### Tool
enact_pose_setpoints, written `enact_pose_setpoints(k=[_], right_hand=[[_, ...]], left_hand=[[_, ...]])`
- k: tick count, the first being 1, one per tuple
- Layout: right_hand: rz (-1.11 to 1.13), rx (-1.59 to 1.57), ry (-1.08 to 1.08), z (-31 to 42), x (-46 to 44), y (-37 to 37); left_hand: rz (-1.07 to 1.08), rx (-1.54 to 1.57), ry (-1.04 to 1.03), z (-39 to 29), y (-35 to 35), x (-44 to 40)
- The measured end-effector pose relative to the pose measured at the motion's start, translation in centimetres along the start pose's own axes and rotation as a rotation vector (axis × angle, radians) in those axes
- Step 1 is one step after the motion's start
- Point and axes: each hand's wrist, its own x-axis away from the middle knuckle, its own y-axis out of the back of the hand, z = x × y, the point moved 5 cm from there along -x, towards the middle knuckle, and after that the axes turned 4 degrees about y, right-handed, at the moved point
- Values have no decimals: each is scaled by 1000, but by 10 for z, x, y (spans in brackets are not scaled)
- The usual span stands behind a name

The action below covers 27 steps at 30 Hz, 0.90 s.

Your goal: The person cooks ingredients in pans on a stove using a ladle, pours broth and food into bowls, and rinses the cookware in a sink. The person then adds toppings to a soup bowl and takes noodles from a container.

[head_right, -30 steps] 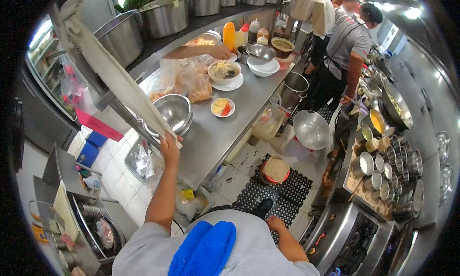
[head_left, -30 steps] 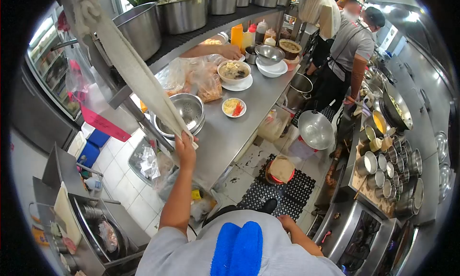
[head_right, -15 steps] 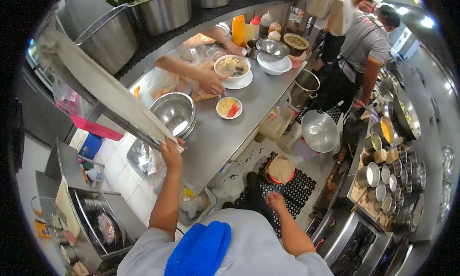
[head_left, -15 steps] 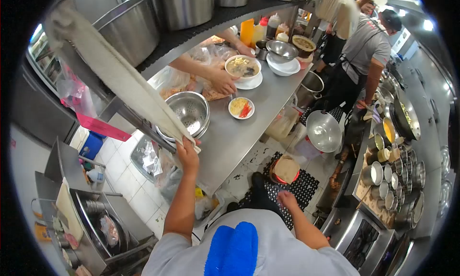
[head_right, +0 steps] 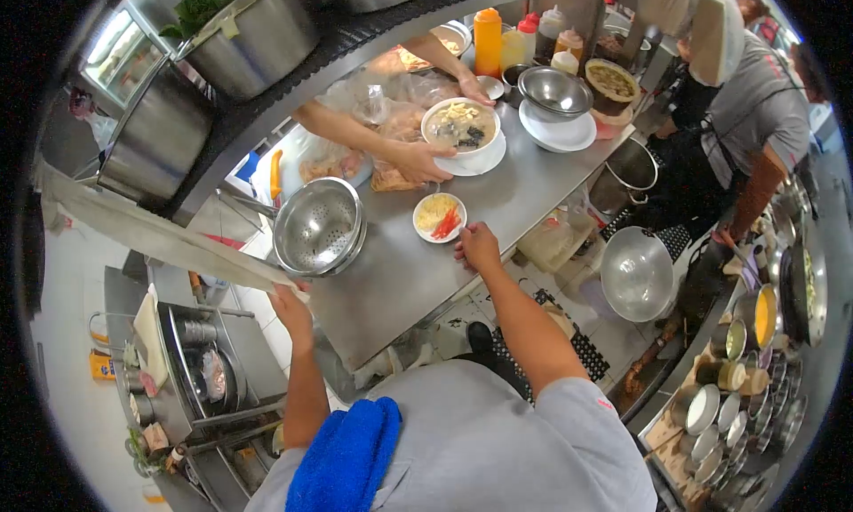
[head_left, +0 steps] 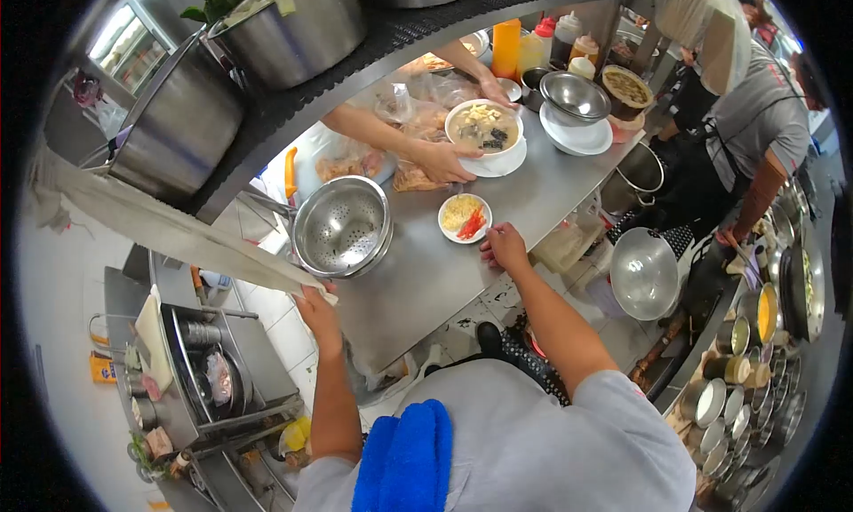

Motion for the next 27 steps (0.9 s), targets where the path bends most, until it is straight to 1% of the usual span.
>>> enact_pose_setpoints(k=[1,4,5,9,11,14,15,16,18,20,22,23,24,25,26,27], right_hand=[[16,-1,-5,4,-5,0],[90,42,-19,3,-17,-6],[110,24,-10,1,-23,-7],[143,35,22,-4,-37,-1],[152,46,6,-5,-38,6],[129,34,-14,-4,-31,26],[111,13,-11,-2,-30,35],[94,13,4,1,-30,45],[31,-84,-12,-2,-29,61],[0,-101,6,6,-28,75],[-114,-144,0,22,-23,90],[-115,-146,9,24,-30,92],[-130,-255,19,22,-41,94],[-143,-366,28,22,-52,95],[-137,-371,37,23,-67,95],[-36,-461,65,29,-85,92]], left_hand=[[-22,-36,33,-1,-5,6],[-27,-80,38,-2,-21,17],[-40,-88,14,-12,-30,23],[-77,-65,-8,-18,-42,37],[-151,-10,-6,-17,-37,40],[-142,25,2,3,-21,39],[-168,-75,-9,2,-17,38],[-159,-68,-32,2,-15,39],[-183,-82,2,-9,-14,37],[-185,-51,-13,-7,-10,32],[-193,-26,-25,-5,-9,31],[-223,-32,24,-5,-10,30],[-254,-40,72,-7,-11,30],[-257,-36,61,-11,-14,30],[-272,-42,54,-17,-18,32],[-287,-48,47,-20,-20,33]])
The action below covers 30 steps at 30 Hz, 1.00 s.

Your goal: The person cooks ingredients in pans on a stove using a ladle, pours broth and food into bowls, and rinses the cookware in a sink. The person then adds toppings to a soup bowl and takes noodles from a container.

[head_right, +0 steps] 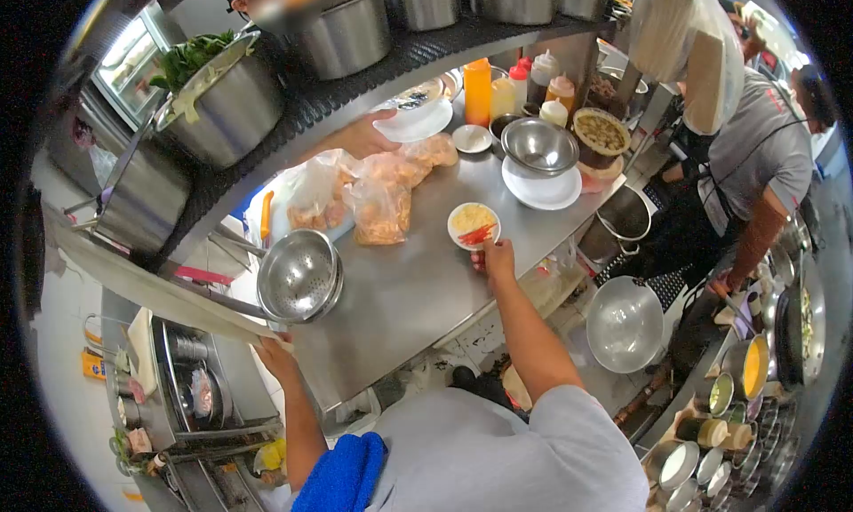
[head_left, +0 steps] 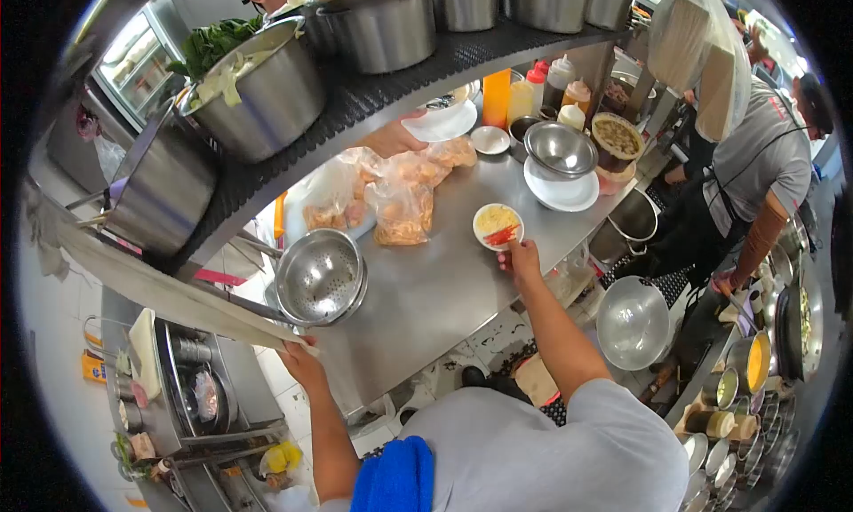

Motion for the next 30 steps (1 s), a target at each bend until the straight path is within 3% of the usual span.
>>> enact_pose_setpoints(k=[2,4,7,15,17,21,22,24,26,28,29,30], right_hand=[[111,-98,5,10,-28,-18],[-77,-304,90,29,-47,-33],[-130,-404,138,41,-93,-49],[-171,-403,24,37,-235,-73],[-266,-347,75,41,-250,-75],[-293,-289,-58,36,-268,-75],[-296,-289,-61,29,-268,-75],[-143,-455,133,17,-267,-72],[-19,-463,193,39,-187,-84],[261,-421,197,39,-120,-81],[139,-324,68,16,-96,-71],[387,-311,82,22,-49,-67]], left_hand=[[21,-77,-20,4,5,-1],[40,-160,-38,5,6,0],[0,-141,-40,-3,7,8],[-99,-442,-9,-5,42,17],[-141,-340,46,2,48,22],[-172,-226,23,-7,42,27],[-158,-229,35,-12,40,29],[-95,-294,14,16,58,17],[-22,-340,-8,22,51,14],[19,-277,-59,-2,24,14],[51,-254,-57,10,26,13],[20,-254,-59,30,34,9]])
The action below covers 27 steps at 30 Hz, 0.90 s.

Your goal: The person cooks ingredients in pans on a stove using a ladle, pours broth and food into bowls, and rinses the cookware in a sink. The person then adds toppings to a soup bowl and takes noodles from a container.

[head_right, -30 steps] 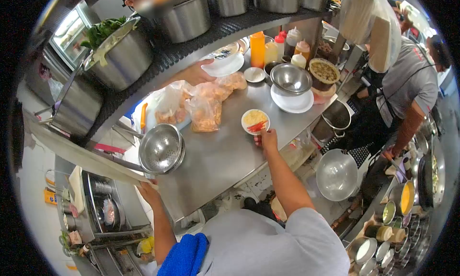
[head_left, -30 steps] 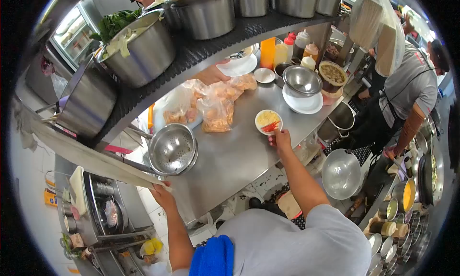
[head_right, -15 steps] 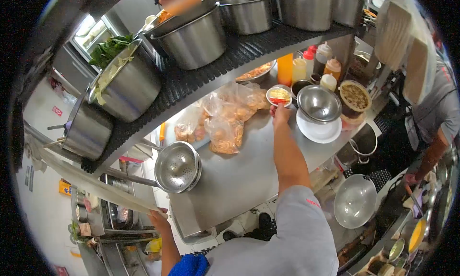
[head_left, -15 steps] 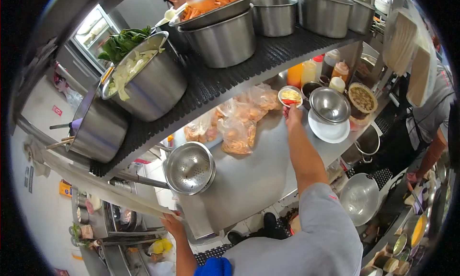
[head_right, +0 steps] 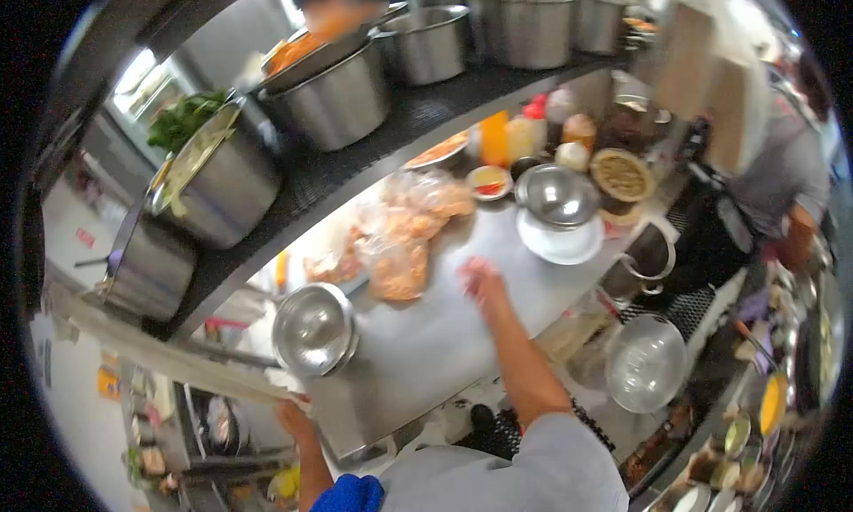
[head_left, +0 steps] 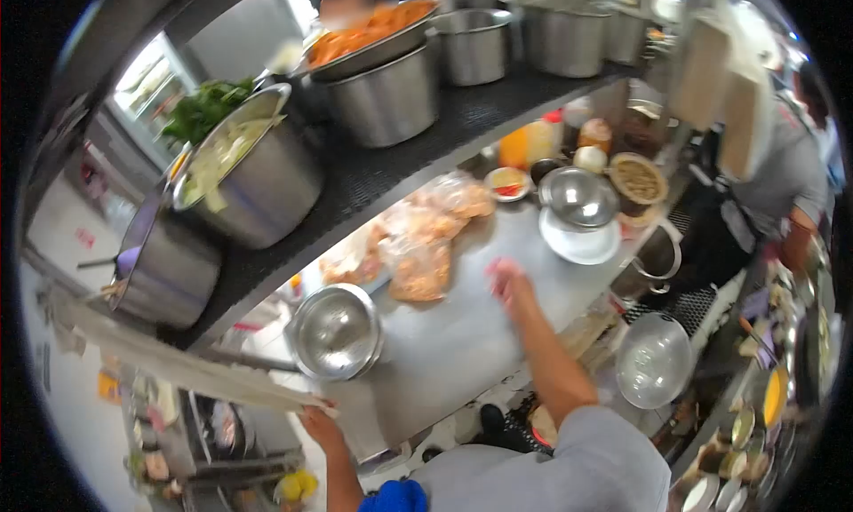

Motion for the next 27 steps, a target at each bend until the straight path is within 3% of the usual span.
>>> enact_pose_setpoints(k=[1,3,4,5,7,8,10,12,14,16,17,18,19,21,23,24,26,27], right_hand=[[-190,105,-85,11,52,-22],[-77,162,-273,-9,114,-15],[-33,190,-393,-8,149,-24],[49,217,-399,-16,176,-26],[110,249,-392,-29,221,-32],[134,355,-437,-37,242,-36],[193,565,-538,-57,277,-50],[155,654,-478,-76,305,-62],[145,736,-437,-90,333,-85],[112,988,-243,-87,362,-119],[79,962,-193,-99,377,-125],[42,935,-145,-110,391,-129],[-44,1041,-214,-113,408,-140],[-108,1084,-262,-133,445,-147],[-94,1138,-301,-143,481,-152],[-104,1195,-329,-149,503,-152],[-76,1317,-186,-167,537,-140],[-92,1311,-176,-176,549,-135]], left_hand=[[40,80,39,-9,-17,0],[173,296,167,-52,-46,9],[164,271,73,-58,-53,14],[216,297,69,-43,-63,11],[189,-71,-136,-10,-72,-2],[325,28,-48,-97,-75,27],[387,186,-28,-64,-92,18],[504,127,43,-88,-87,31],[559,246,-41,-92,-77,40],[552,285,-158,-72,-65,42],[634,441,-113,-72,-57,45],[610,272,-203,-43,-53,36],[636,304,-213,-49,-40,32],[765,429,-188,-51,-17,25],[657,366,92,-9,-22,2],[612,-76,-361,2,-20,-8],[669,-206,-799,31,-21,-14],[888,292,-407,39,-28,-15]])
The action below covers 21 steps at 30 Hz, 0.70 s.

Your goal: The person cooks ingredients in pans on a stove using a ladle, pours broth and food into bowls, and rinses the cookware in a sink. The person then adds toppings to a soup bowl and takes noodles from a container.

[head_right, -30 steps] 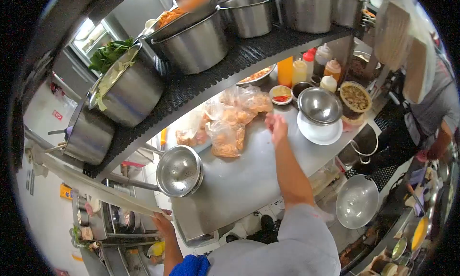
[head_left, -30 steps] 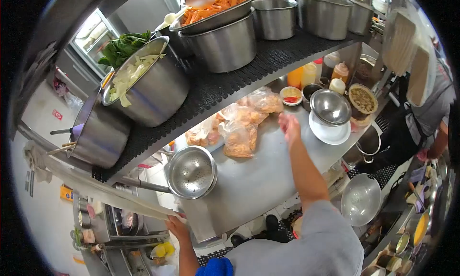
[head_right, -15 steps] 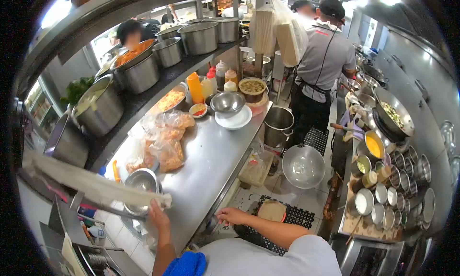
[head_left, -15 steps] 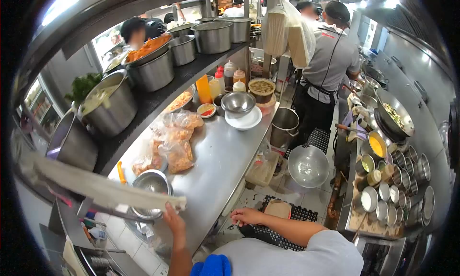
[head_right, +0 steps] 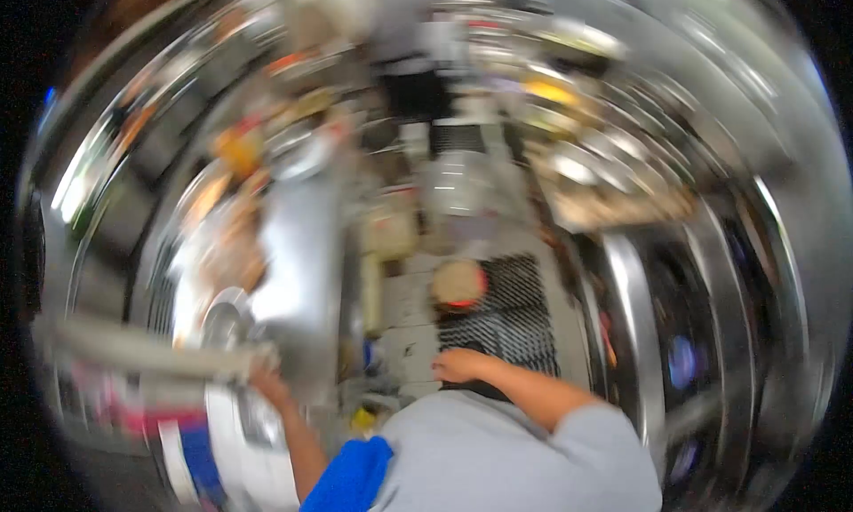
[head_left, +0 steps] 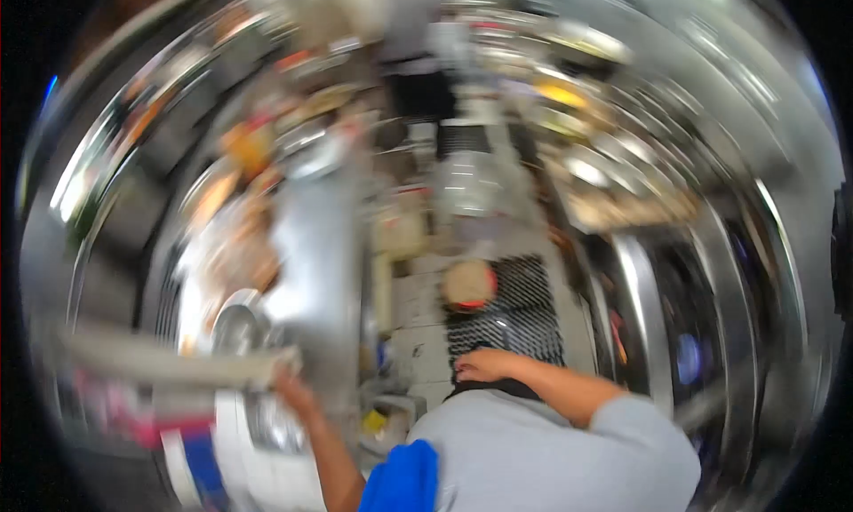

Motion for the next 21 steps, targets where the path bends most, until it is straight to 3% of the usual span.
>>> enact_pose_setpoints(k=[2,7,10,12,15,16,18,19,21], right_hand=[[47,146,-233,1,19,1],[-170,6,-263,24,58,2],[-284,-67,-263,24,91,-9],[-211,-101,-397,25,127,-22],[-271,-192,-461,-4,184,-55],[-318,-247,-488,-16,203,-68],[-440,-285,-522,-36,246,-92],[-474,-293,-573,-44,267,-105],[-492,-408,-695,-62,306,-133]], left_hand=[[122,266,370,-74,-30,12],[535,41,351,-51,-80,51],[556,67,294,-78,-98,63],[588,146,321,-95,-111,64],[656,618,386,-142,-131,77],[659,612,390,-151,-133,78],[1044,1569,625,-190,-147,96],[895,1608,629,-195,-147,101],[850,1705,629,-202,-152,115]])
